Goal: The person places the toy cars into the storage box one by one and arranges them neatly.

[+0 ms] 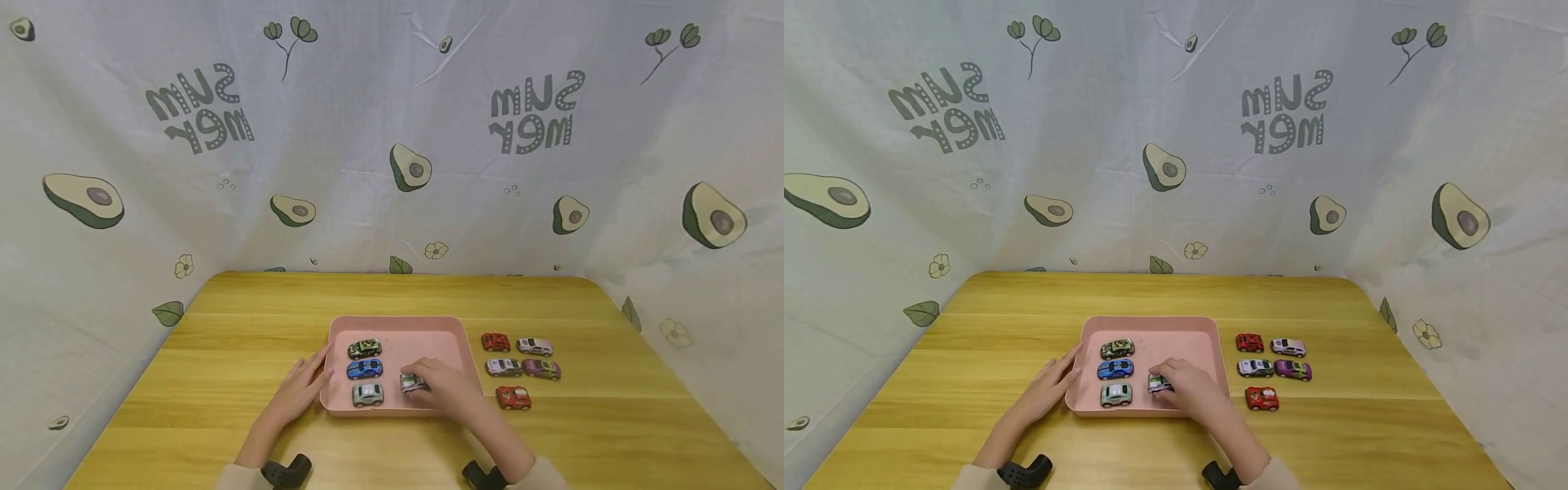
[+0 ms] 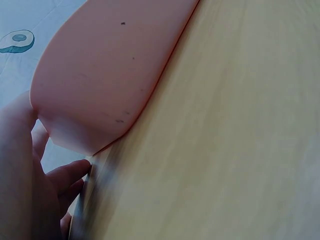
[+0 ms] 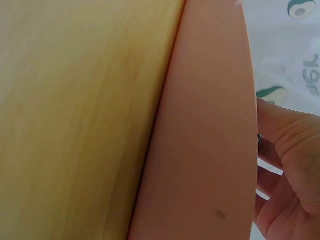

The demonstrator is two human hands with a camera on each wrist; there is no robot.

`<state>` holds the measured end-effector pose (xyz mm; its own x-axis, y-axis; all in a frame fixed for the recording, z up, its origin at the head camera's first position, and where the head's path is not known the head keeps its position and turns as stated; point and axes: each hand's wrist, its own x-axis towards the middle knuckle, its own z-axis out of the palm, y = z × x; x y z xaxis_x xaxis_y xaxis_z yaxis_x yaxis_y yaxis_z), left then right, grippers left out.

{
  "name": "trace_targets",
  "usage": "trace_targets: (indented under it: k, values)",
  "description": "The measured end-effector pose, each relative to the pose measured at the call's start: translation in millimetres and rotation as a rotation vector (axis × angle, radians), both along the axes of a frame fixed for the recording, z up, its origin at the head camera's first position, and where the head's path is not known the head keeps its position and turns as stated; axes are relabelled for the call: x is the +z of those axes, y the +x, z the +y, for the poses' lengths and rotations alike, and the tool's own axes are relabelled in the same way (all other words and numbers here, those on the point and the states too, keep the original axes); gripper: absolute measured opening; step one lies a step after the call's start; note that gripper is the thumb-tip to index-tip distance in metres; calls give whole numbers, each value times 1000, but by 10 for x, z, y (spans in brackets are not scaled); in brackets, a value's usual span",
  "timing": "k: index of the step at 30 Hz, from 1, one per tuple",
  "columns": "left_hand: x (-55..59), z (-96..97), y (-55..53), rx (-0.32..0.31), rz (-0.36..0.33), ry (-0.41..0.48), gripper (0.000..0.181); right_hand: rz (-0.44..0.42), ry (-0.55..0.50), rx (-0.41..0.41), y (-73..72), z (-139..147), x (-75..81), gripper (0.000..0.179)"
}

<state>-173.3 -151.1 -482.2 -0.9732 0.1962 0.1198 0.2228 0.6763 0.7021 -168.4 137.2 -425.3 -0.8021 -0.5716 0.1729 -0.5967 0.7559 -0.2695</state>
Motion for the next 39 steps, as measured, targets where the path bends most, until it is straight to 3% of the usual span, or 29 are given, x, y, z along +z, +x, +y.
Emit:
trace_targets:
  k: [9, 28, 39]
  values:
    - [2, -4, -2, -1, -6, -6, 53, -131, 68, -13, -22, -133, -23, 37]
    - [3, -13, -5, -2, -7, 2, 53, -92, 146, 72, -100, -146, -66, 31]
    - [-4, -8, -11, -5, 4, 0, 53, -167, 128, 55, -143, -74, -9, 41]
